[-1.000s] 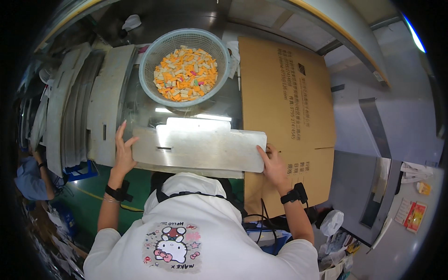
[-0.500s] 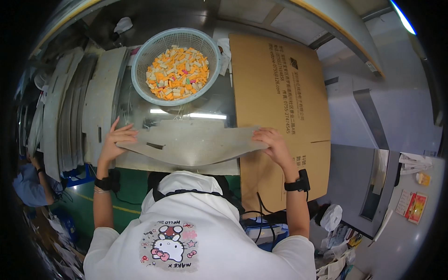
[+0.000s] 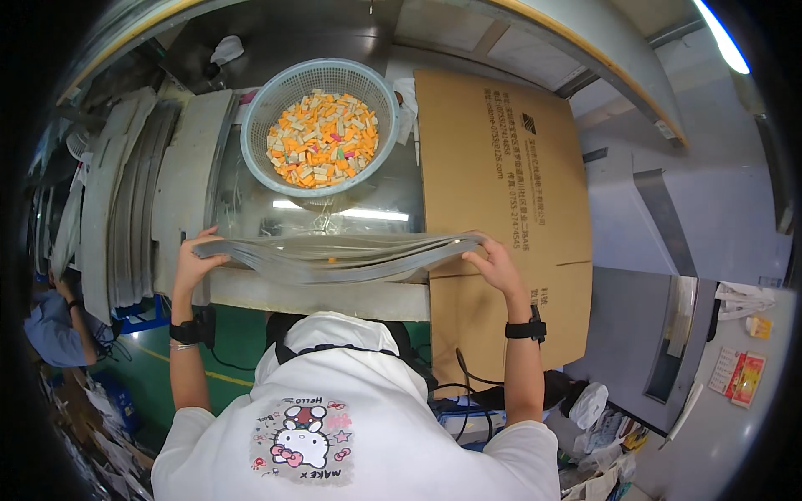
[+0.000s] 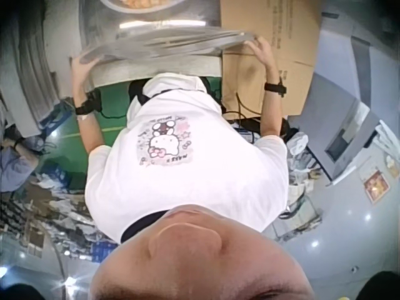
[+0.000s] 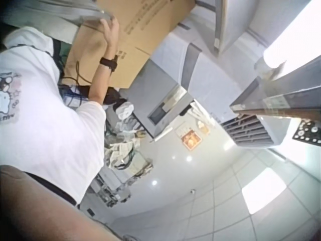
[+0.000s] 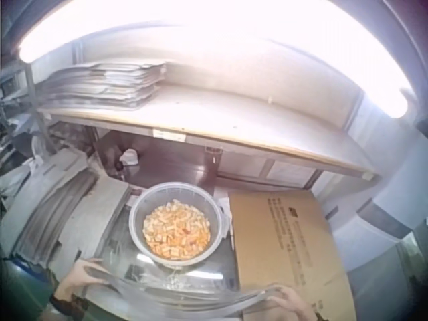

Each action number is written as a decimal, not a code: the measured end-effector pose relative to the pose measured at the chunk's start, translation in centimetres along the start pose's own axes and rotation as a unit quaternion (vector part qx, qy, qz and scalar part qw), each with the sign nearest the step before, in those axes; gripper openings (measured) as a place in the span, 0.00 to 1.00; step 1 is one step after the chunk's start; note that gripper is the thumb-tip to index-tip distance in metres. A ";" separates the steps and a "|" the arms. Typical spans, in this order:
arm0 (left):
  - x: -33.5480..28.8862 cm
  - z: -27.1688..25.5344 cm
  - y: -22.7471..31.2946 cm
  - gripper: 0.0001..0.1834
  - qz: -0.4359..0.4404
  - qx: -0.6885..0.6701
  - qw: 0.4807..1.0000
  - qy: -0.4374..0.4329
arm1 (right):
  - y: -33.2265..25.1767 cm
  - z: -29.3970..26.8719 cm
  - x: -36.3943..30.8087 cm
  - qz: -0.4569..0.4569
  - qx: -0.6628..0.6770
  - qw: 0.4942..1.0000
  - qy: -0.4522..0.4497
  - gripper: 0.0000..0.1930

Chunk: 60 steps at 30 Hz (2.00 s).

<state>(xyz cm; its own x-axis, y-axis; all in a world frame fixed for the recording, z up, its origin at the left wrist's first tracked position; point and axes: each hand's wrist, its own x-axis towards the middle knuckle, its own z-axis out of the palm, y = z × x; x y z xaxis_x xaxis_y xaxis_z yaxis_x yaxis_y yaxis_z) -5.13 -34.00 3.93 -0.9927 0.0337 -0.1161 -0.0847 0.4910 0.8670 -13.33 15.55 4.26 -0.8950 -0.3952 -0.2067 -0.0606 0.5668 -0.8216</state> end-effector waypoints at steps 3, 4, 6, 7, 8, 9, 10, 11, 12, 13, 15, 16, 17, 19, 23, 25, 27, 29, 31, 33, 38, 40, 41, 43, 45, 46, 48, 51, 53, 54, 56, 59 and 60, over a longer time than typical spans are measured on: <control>-0.6 0.2 -0.3 0.13 0.001 -0.032 0.999 -0.003 | 0.8 0.3 -0.3 -0.005 0.033 0.999 0.000 0.18; -0.9 0.3 -0.3 0.13 0.008 -0.056 0.998 -0.008 | 1.5 0.7 -0.5 -0.004 0.053 0.999 0.007 0.20; -1.6 1.3 0.9 0.15 -0.020 -0.123 0.992 0.007 | 2.9 2.0 -1.5 -0.002 0.142 0.989 0.034 0.21; -2.1 1.8 1.4 0.17 -0.049 -0.187 0.981 0.028 | 2.8 2.7 -1.7 -0.005 0.229 0.972 0.057 0.23; -2.4 2.3 1.5 0.17 -0.049 -0.186 0.981 0.030 | 2.5 3.3 -1.9 -0.006 0.229 0.972 0.056 0.23; -2.7 2.9 1.3 0.17 -0.044 -0.187 0.981 0.031 | 2.1 4.0 -2.1 0.017 0.263 0.961 0.089 0.24; -3.0 3.5 1.1 0.17 -0.040 -0.188 0.981 0.033 | 1.3 4.7 -2.1 0.040 0.296 0.947 0.120 0.25; -3.2 4.1 0.8 0.17 -0.042 -0.187 0.981 0.035 | 0.1 5.1 -1.9 0.040 0.297 0.947 0.117 0.25; -3.3 4.8 0.6 0.15 -0.046 -0.196 0.977 0.077 | -1.3 5.4 -1.8 0.071 0.265 0.949 0.156 0.23; -3.3 5.2 0.6 0.14 -0.049 -0.205 0.971 0.115 | -2.1 5.4 -1.9 0.103 0.232 0.947 0.198 0.22; -3.0 5.3 0.9 0.12 -0.064 -0.201 0.968 0.137 | -0.6 6.2 -1.4 0.080 0.260 0.937 0.220 0.21; -2.8 5.3 0.9 0.11 -0.077 -0.198 0.964 0.161 | -0.3 6.5 -0.9 0.055 0.289 0.925 0.240 0.20; -2.7 5.3 0.9 0.11 -0.077 -0.197 0.964 0.162 | -0.2 6.5 -0.8 0.053 0.289 0.925 0.239 0.20; -2.5 5.3 0.9 0.11 -0.058 -0.182 0.967 0.169 | -0.3 6.7 -0.7 0.061 0.298 0.917 0.259 0.19; -2.5 5.4 0.9 0.10 -0.057 -0.191 0.967 0.161 | -0.1 6.8 -0.7 0.066 0.283 0.918 0.269 0.20; -2.6 5.7 1.1 0.10 -0.077 -0.215 0.958 0.174 | 0.1 6.8 -1.1 0.075 0.293 0.914 0.269 0.22; -2.7 5.6 0.8 0.10 -0.071 -0.197 0.963 0.170 | 0.8 6.9 -1.3 0.089 0.284 0.916 0.270 0.22; -2.9 5.5 0.5 0.10 -0.064 -0.180 0.967 0.167 | 0.9 6.8 -1.4 0.102 0.273 0.917 0.271 0.23; -3.2 5.4 0.4 0.10 -0.063 -0.191 0.965 0.171 | 0.5 6.7 -1.5 0.099 0.264 0.926 0.249 0.22; -3.3 5.4 0.4 0.10 -0.067 -0.196 0.963 0.170 | 0.4 6.8 -1.5 0.086 0.284 0.921 0.251 0.21; -3.5 4.9 0.9 0.11 -0.082 -0.195 0.964 0.160 | -0.1 6.7 -1.7 0.070 0.305 0.913 0.260 0.20; -4.3 4.6 0.4 0.11 -0.126 -0.221 0.952 0.169 | -0.6 6.6 -1.9 0.079 0.292 0.913 0.273 0.18; -4.8 4.2 0.0 0.11 -0.126 -0.221 0.953 0.165 | -0.9 6.5 -2.1 0.081 0.292 0.912 0.276 0.18; -5.8 3.7 -0.4 0.11 -0.154 -0.131 0.971 0.131 | -1.7 6.0 -2.6 0.085 0.270 0.924 0.257 0.19; -6.5 3.3 0.5 0.11 -0.181 -0.150 0.964 0.125 | -2.5 5.7 -2.9 0.100 0.258 0.927 0.252 0.19; -6.6 3.0 1.3 0.11 -0.208 -0.166 0.956 0.126 | -2.9 5.6 -2.8 0.109 0.250 0.931 0.242 0.19; -6.2 3.0 2.0 0.12 -0.208 -0.171 0.954 0.133 | -3.7 5.3 -2.4 0.135 0.239 0.937 0.216 0.19; -5.3 4.1 1.9 0.14 -0.209 -0.179 0.952 0.134 | -3.1 6.2 -1.6 0.179 0.214 0.944 0.178 0.18; -4.3 4.9 1.2 0.16 -0.211 -0.182 0.952 0.125 | -1.1 7.4 -0.9 0.201 0.200 0.944 0.168 0.17; -3.8 5.1 0.9 0.15 -0.206 -0.175 0.955 0.126 | 0.3 8.0 -0.5 0.183 0.157 0.955 0.175 0.18; -3.4 5.5 0.4 0.15 -0.202 -0.167 0.957 0.128 | 1.1 8.2 0.0 0.157 0.099 0.966 0.182 0.21; -3.8 5.8 -0.6 0.15 -0.222 -0.183 0.948 0.135 | 2.6 8.3 -0.1 0.117 0.039 0.975 0.185 0.24; -4.0 5.7 -1.3 0.17 -0.235 -0.193 0.943 0.132 | 3.0 8.1 -0.2 0.119 0.039 0.975 0.185 0.24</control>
<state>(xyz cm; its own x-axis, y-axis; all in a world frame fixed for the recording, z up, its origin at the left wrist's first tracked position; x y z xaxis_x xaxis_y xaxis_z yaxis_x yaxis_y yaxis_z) -0.61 -29.83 0.54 -0.8200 -0.3518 -0.4515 -0.4955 0.0415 0.8676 -9.76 11.49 -2.51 -0.9788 0.0368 -0.2015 0.1884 0.5485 -0.8146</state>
